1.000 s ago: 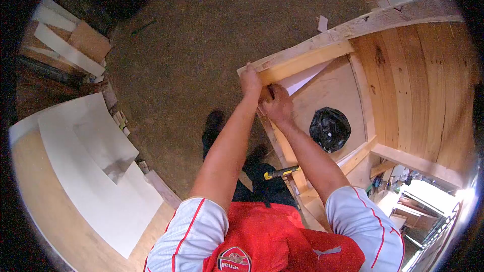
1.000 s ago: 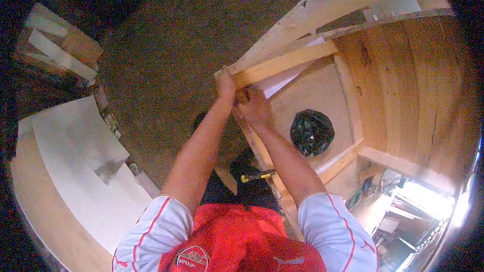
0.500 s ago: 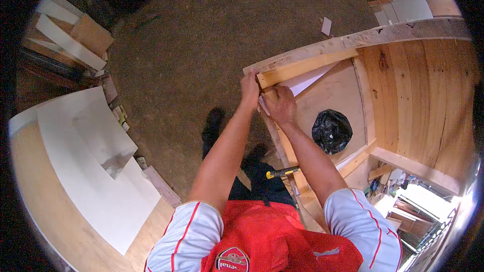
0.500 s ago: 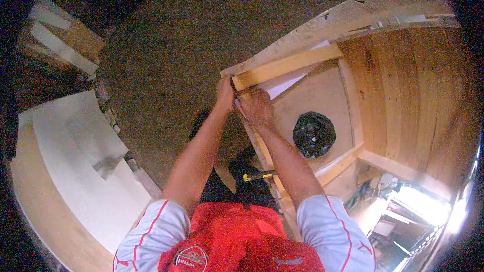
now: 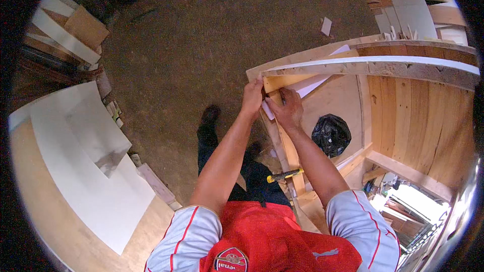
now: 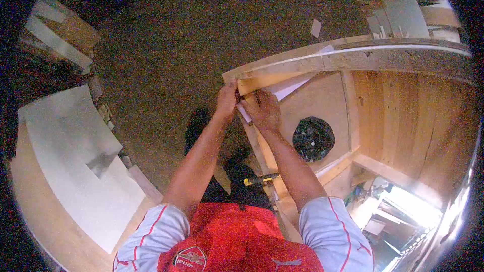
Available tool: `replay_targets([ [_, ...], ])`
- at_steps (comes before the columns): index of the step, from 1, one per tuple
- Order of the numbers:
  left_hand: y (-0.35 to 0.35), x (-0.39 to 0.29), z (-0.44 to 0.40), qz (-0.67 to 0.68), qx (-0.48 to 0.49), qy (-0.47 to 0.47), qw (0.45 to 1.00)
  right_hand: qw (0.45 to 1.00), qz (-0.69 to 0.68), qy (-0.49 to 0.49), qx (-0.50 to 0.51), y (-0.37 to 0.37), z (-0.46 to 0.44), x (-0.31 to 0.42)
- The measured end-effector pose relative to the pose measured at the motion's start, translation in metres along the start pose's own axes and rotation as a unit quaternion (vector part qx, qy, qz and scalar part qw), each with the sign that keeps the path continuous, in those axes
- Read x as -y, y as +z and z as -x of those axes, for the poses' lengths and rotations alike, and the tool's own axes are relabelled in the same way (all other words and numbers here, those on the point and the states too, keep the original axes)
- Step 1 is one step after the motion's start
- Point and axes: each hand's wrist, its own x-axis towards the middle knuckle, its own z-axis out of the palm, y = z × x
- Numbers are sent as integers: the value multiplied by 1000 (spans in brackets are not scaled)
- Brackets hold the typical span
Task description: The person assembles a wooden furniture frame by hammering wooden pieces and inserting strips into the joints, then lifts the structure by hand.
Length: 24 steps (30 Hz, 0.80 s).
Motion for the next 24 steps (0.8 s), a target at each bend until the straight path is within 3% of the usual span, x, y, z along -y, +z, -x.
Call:
replay_targets([
  [3,-2,-4,-1,-76,-19,27,997,998,45,3,31,-11,-5,9],
  [6,-7,2,-8,-68,-5,-4,998,996,38,-79,-25,-17,-12,-5],
  [9,-7,11,-10,130,50,-42,989,989,28,-134,-51,-21,-36,-11],
  [15,-7,-2,-3,93,55,-44,993,979,-96,-167,64,-15,-80,-10],
  [19,2,0,-2,72,-5,48,996,968,24,-207,140,-17,-82,-24],
  [21,1,12,-8,111,-11,68,991,970,6,-186,159,-20,-81,-25],
  [24,0,18,-10,118,-4,32,993,973,12,-166,162,-25,-79,-14],
])
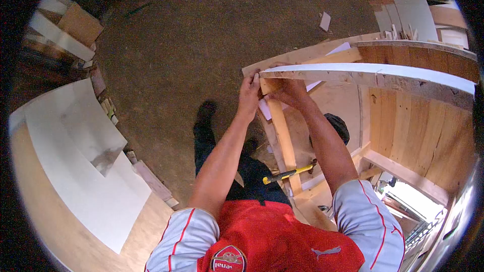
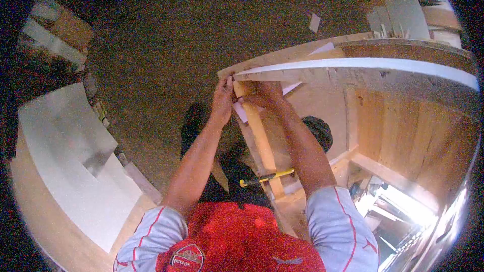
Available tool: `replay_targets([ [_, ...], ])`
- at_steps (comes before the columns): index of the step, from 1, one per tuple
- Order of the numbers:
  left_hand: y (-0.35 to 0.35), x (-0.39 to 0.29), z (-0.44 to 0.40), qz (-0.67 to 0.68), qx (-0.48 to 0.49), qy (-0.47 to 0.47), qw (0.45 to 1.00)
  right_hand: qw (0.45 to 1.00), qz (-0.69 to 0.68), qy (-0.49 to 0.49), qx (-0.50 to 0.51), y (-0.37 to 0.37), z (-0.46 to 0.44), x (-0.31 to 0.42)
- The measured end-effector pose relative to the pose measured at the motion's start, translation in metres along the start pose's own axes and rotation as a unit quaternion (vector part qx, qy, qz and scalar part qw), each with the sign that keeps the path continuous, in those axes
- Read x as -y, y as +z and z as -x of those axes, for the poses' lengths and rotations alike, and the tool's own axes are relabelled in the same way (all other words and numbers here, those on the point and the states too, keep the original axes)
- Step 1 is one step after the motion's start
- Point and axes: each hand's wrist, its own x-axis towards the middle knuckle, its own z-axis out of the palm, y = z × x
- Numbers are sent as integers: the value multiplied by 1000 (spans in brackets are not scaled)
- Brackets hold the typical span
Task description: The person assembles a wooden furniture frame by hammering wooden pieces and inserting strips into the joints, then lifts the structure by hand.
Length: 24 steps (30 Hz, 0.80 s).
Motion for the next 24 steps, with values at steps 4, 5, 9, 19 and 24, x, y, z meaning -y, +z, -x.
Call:
replay_targets([
  [4,-5,-4,6,-16,65,-37,997,998,-37,-9,-53,1,-1,0],
  [5,-5,-1,5,-28,60,-21,998,998,-46,-5,-39,2,1,-2],
  [9,3,3,5,-46,19,58,997,1000,-17,-8,-15,-8,-1,4],
  [19,9,-7,23,-42,28,28,998,998,-13,-14,-56,-2,5,0],
  [24,-5,-2,13,-76,82,80,991,998,-2,-26,-51,-1,3,-2],
])
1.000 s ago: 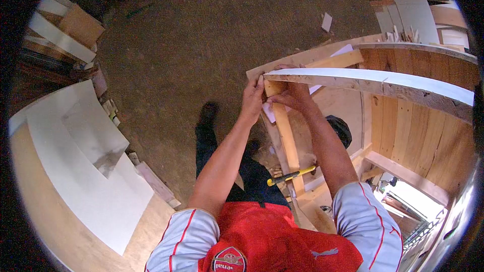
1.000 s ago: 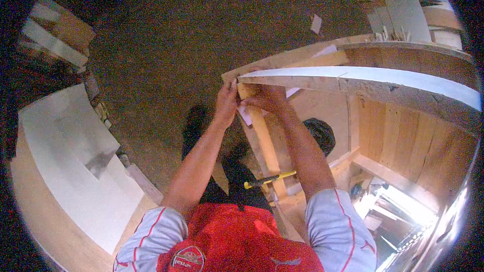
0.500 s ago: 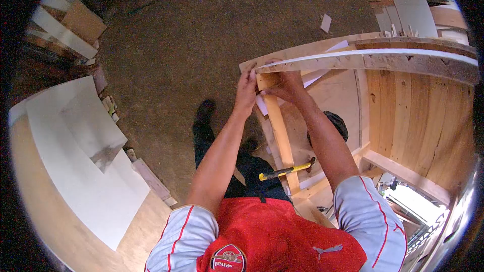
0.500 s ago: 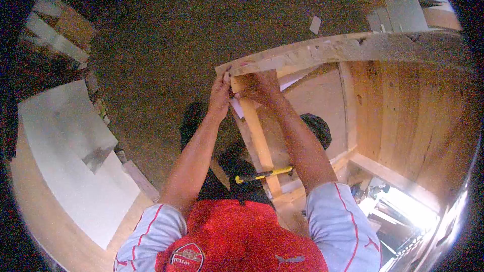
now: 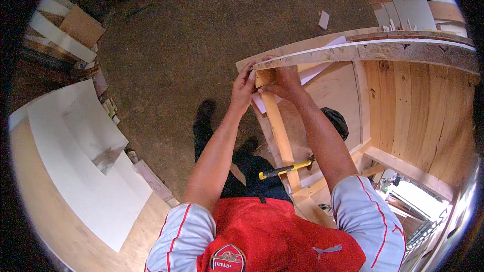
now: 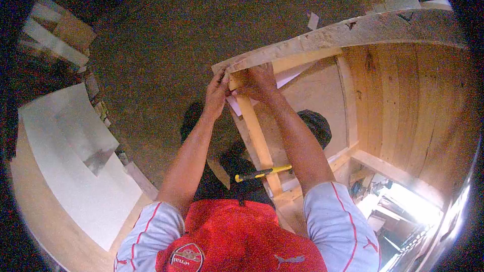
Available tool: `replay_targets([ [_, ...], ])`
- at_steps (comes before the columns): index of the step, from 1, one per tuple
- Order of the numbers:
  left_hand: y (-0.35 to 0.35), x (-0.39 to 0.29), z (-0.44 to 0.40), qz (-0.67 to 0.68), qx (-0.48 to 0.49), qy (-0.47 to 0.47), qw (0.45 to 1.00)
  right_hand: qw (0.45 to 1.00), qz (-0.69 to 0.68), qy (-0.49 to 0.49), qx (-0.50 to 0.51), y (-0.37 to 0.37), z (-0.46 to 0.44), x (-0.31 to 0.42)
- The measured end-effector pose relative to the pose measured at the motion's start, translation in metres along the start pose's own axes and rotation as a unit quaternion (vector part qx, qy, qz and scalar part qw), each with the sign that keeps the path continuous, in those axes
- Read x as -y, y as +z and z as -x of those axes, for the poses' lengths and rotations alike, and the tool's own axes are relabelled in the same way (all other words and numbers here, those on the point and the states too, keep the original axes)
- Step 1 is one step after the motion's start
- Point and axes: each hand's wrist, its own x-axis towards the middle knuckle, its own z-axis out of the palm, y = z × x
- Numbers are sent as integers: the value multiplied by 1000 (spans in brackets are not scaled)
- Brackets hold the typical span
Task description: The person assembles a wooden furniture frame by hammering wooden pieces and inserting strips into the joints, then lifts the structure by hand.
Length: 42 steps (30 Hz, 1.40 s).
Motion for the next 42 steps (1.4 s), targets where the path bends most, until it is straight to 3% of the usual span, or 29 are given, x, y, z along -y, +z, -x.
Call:
replay_targets([
  [3,-6,9,-4,-87,-13,34,996,1000,-10,-5,-13,7,2,-7],
  [15,4,3,6,-5,-36,-17,999,999,33,-14,-11,2,2,3],
  [19,0,-1,3,-62,-38,-40,997,1000,-10,16,-8,1,1,4],
  [23,-1,-5,6,-66,-23,-23,997,997,49,51,30,-12,0,20],
  [25,-1,-5,5,-69,-25,-10,997,994,64,86,17,-9,7,17],
  [28,-3,2,0,-92,-36,7,995,983,51,42,-171,29,74,-40],
  [31,-6,1,-3,-152,-40,13,988,994,69,77,-41,14,94,-12],
  [34,-5,-2,-1,-193,-46,19,980,990,113,-23,-76,16,100,-17],
  [42,-3,-15,1,-297,-52,51,952,993,89,-27,-77,16,88,-26],
])
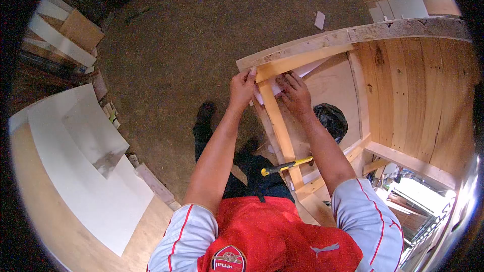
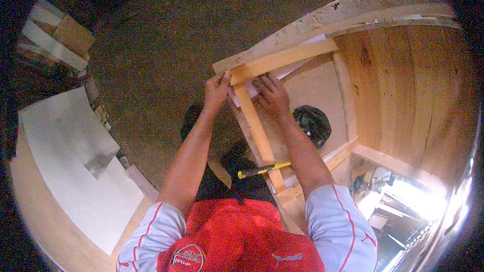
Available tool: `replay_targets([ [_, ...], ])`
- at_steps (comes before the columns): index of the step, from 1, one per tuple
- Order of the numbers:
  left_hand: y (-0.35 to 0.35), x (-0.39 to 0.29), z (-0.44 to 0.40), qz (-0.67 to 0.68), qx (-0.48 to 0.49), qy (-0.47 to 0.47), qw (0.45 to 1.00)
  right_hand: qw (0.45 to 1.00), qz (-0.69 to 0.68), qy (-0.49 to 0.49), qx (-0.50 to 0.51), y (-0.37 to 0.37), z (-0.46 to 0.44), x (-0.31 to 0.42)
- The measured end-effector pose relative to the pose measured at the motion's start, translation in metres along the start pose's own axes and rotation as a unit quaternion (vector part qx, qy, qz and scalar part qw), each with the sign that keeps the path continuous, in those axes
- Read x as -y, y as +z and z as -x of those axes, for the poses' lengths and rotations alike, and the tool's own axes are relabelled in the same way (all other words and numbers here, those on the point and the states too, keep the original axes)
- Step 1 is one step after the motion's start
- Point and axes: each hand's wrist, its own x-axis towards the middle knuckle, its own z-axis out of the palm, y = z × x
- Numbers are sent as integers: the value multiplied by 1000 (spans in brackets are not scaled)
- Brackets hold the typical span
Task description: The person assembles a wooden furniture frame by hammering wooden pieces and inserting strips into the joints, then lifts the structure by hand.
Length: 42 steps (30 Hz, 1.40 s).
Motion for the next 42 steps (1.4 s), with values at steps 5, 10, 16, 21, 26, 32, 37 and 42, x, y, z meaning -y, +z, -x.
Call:
replay_targets([
  [5,4,10,-1,26,-21,-11,999,1000,13,2,-4,-3,-3,5],
  [10,-3,0,-1,75,-14,-46,996,999,-12,50,-9,-12,-7,32],
  [16,-5,0,2,240,37,-48,969,991,-110,55,-45,-36,-75,81],
  [21,-11,11,-5,265,108,-47,957,993,-53,93,-44,-1,-76,56],
  [26,-7,27,-3,210,81,32,974,992,-47,72,-90,19,-76,49],
  [32,-15,25,-9,140,128,0,982,988,-53,115,-85,21,-75,61],
  [37,-21,14,-20,182,148,-26,972,980,-10,194,-43,-13,-86,105],
  [42,-44,-5,-54,103,257,2,961,960,75,266,-50,-7,-62,111],
])
